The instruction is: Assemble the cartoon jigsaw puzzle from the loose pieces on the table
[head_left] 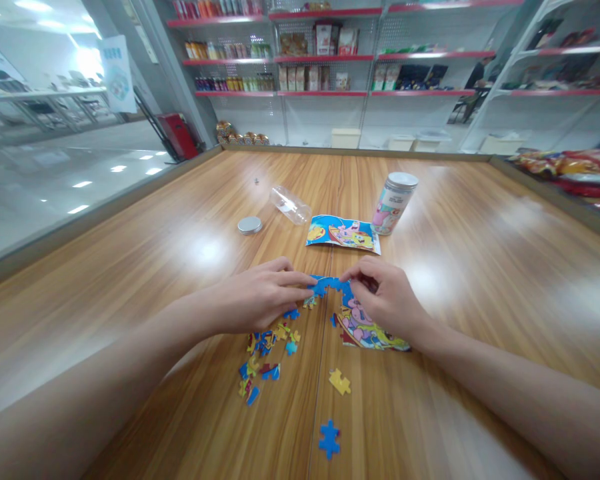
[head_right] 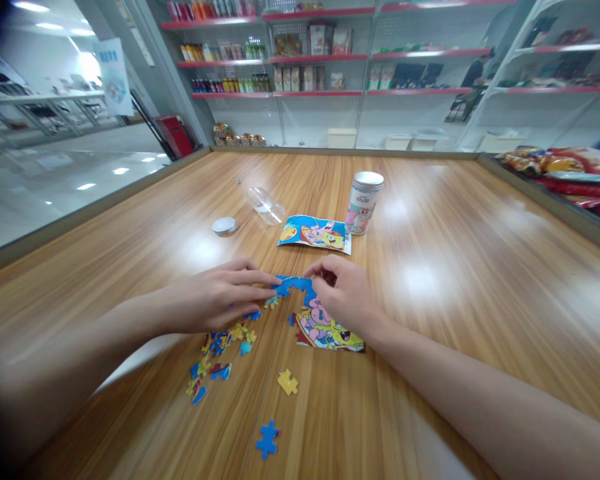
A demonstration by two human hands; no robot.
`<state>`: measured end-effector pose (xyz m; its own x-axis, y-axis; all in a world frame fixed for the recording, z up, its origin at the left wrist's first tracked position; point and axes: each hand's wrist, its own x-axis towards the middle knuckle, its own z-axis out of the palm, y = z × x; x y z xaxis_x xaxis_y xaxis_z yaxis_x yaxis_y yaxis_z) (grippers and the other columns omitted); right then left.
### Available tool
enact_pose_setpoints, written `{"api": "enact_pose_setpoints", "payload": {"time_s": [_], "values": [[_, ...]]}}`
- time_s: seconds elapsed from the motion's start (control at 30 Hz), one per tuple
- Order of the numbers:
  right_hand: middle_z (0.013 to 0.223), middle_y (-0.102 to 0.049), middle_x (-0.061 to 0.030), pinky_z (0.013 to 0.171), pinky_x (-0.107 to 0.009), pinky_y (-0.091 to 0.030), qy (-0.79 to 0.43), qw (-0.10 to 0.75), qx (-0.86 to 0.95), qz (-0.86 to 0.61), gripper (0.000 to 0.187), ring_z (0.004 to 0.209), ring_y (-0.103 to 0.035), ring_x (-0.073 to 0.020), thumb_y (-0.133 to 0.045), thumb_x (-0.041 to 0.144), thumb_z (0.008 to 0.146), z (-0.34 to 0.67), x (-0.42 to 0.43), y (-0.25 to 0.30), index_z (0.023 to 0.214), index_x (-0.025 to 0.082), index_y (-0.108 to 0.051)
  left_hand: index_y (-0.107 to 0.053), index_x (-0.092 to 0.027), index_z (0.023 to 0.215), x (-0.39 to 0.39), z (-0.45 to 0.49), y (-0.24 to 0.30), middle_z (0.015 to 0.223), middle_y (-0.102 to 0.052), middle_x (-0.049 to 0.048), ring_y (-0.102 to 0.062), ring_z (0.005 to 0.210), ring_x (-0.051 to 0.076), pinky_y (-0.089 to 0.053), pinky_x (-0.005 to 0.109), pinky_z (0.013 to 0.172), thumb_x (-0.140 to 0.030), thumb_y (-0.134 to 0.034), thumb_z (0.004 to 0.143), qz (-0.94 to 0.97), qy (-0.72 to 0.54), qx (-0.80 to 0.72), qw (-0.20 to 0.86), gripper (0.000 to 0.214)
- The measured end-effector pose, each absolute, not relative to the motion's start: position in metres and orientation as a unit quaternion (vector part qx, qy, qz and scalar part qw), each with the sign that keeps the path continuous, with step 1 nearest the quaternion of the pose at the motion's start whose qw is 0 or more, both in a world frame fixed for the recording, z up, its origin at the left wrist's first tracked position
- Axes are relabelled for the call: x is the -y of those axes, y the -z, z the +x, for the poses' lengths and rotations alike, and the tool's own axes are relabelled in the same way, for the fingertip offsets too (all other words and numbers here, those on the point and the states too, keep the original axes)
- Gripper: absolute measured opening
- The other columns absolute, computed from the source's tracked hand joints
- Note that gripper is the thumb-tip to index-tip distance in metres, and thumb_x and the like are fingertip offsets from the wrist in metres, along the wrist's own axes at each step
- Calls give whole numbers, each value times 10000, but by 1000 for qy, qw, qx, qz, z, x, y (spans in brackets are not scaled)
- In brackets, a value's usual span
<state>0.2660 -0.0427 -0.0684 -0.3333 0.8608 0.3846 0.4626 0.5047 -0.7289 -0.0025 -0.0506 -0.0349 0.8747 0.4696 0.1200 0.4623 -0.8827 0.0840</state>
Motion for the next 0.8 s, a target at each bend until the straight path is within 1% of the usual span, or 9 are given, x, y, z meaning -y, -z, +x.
{"api": "enact_pose_setpoints", "payload": {"time_s": [0.1,0.2,0.3,0.57,0.8], "values": [[738,-652,-22,572,-269,-430,-371,391,705,-462,125,638,-559,-135,-595,195,833,268,36,71,877,162,-707,-667,-189,1214,52,2,40,1316,-643,84,-560,1100,231,-480,401,968,-259,-531,982,959,-91,-267,42,277],[751,-667,-26,570,-266,-443,-416,399,672,-464,140,637,-572,-134,-613,241,824,269,32,73,889,157,-704,-724,-180,1084,52,7,47,1238,-673,89,-596,1035,206,-488,392,948,-275,-518,998,946,-128,-293,60,242],[773,-683,-35,595,-271,-461,-412,399,677,-461,138,668,-597,-142,-615,237,806,268,33,72,867,154,-707,-747,-183,1020,51,10,52,1178,-693,89,-604,1003,200,-495,393,924,-277,-537,992,938,-148,-304,75,231],[790,-693,-48,624,-282,-482,-381,388,702,-459,140,698,-615,-155,-595,218,814,267,35,71,861,147,-707,-757,-172,994,52,13,53,1144,-694,100,-605,988,205,-519,382,885,-296,-546,988,932,-159,-315,84,245],[764,-682,-40,600,-271,-477,-364,379,719,-456,138,685,-612,-155,-584,199,826,267,36,72,868,151,-706,-751,-164,975,53,15,54,1145,-682,101,-598,1014,211,-520,394,910,-288,-563,979,928,-160,-324,89,225]]}}
